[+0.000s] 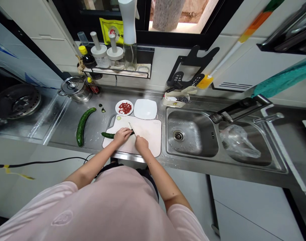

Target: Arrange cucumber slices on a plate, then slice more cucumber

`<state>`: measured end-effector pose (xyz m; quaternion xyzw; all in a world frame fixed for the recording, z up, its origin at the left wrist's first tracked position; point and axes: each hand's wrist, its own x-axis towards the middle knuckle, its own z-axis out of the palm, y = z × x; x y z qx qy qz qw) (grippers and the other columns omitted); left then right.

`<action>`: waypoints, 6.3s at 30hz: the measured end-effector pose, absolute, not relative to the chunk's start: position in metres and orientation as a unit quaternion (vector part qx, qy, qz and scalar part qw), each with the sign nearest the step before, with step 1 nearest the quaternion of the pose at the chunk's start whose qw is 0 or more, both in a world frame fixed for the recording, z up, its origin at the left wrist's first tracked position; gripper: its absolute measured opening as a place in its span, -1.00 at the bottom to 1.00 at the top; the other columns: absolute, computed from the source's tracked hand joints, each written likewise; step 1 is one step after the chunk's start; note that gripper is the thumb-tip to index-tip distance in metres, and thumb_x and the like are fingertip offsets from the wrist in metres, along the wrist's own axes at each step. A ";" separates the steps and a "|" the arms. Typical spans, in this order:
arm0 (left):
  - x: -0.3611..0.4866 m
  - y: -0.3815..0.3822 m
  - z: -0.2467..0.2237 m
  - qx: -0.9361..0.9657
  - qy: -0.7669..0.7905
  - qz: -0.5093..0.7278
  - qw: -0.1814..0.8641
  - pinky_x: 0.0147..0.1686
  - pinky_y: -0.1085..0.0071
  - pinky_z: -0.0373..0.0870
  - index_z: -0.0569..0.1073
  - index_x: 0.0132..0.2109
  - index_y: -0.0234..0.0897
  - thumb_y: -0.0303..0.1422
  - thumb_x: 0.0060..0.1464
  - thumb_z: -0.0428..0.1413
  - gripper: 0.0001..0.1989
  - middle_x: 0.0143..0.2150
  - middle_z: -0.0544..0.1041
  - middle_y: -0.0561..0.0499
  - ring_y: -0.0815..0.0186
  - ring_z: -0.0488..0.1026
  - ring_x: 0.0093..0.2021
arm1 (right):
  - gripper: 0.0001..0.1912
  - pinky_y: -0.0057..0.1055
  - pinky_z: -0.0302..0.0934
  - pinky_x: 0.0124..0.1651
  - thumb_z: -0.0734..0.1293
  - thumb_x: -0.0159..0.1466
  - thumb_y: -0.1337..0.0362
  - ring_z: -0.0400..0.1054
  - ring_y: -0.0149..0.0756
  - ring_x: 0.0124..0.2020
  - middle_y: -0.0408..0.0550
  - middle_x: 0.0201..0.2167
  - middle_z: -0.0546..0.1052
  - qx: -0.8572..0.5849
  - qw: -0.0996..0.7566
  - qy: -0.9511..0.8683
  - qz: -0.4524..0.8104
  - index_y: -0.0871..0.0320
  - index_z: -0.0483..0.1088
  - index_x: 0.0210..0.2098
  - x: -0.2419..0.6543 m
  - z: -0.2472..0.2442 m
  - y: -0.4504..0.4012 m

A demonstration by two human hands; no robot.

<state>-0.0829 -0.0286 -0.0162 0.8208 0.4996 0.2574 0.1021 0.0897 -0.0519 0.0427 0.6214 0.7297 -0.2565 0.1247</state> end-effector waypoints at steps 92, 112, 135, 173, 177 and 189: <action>-0.081 -0.032 -0.015 0.806 0.517 0.261 0.121 -0.11 0.39 0.35 0.52 -0.08 -0.13 -0.32 0.22 -0.02 -0.76 -0.16 0.50 0.00 0.33 0.39 -0.14 | -0.75 -0.34 0.18 -0.18 0.09 0.30 0.40 0.41 -0.14 -0.13 0.19 -0.20 0.49 0.641 0.145 0.709 -0.255 0.24 0.28 -0.08 0.105 0.043 -0.087; -0.081 -0.031 -0.014 0.808 0.515 0.260 0.123 -0.10 0.40 0.35 0.51 -0.07 -0.13 -0.33 0.22 -0.02 -0.76 -0.16 0.50 -0.01 0.35 0.39 -0.14 | -0.76 -0.35 0.17 -0.22 0.06 0.33 0.35 0.42 -0.15 -0.16 0.17 -0.22 0.50 0.648 0.146 0.702 -0.256 0.23 0.27 -0.10 0.114 0.037 -0.102; -0.078 -0.030 -0.005 0.789 0.549 0.235 0.146 -0.12 0.39 0.32 0.49 -0.07 -0.13 -0.30 0.21 -0.02 -0.76 -0.17 0.52 0.00 0.30 0.40 -0.14 | -0.69 -0.39 0.10 -0.23 0.03 0.38 0.20 0.40 -0.19 -0.18 0.07 -0.23 0.51 0.661 0.132 0.700 -0.238 0.13 0.30 -0.05 0.130 0.056 -0.103; -0.082 -0.011 0.019 0.619 0.652 0.336 0.281 -0.24 0.43 0.35 0.49 -0.27 -0.23 -0.28 0.06 0.10 -0.86 -0.36 0.51 0.04 0.34 0.43 -0.31 | -0.53 -0.33 -0.08 -0.14 0.22 0.26 0.25 0.23 -0.17 -0.15 0.05 -0.16 0.39 0.689 0.054 0.717 -0.091 0.09 0.20 0.17 0.146 0.059 -0.089; -0.104 0.008 0.002 0.519 0.733 0.338 0.282 -0.32 0.45 0.32 0.50 -0.30 -0.25 -0.27 -0.02 0.15 -0.84 -0.44 0.50 0.06 0.36 0.42 -0.40 | -0.53 -0.34 -0.07 -0.12 0.23 0.26 0.25 0.24 -0.18 -0.14 0.04 -0.15 0.40 0.704 0.047 0.704 -0.086 0.08 0.20 0.16 0.152 0.055 -0.089; -0.125 0.050 -0.017 0.496 0.799 0.260 0.220 -0.25 0.46 0.26 0.44 -0.16 -0.20 -0.41 -0.01 0.09 -0.79 -0.37 0.52 0.06 0.35 0.41 -0.34 | -0.55 -0.36 -0.06 -0.14 0.27 0.23 0.25 0.27 -0.22 -0.16 -0.02 -0.20 0.43 0.710 0.023 0.700 -0.069 0.07 0.26 0.12 0.158 0.049 -0.091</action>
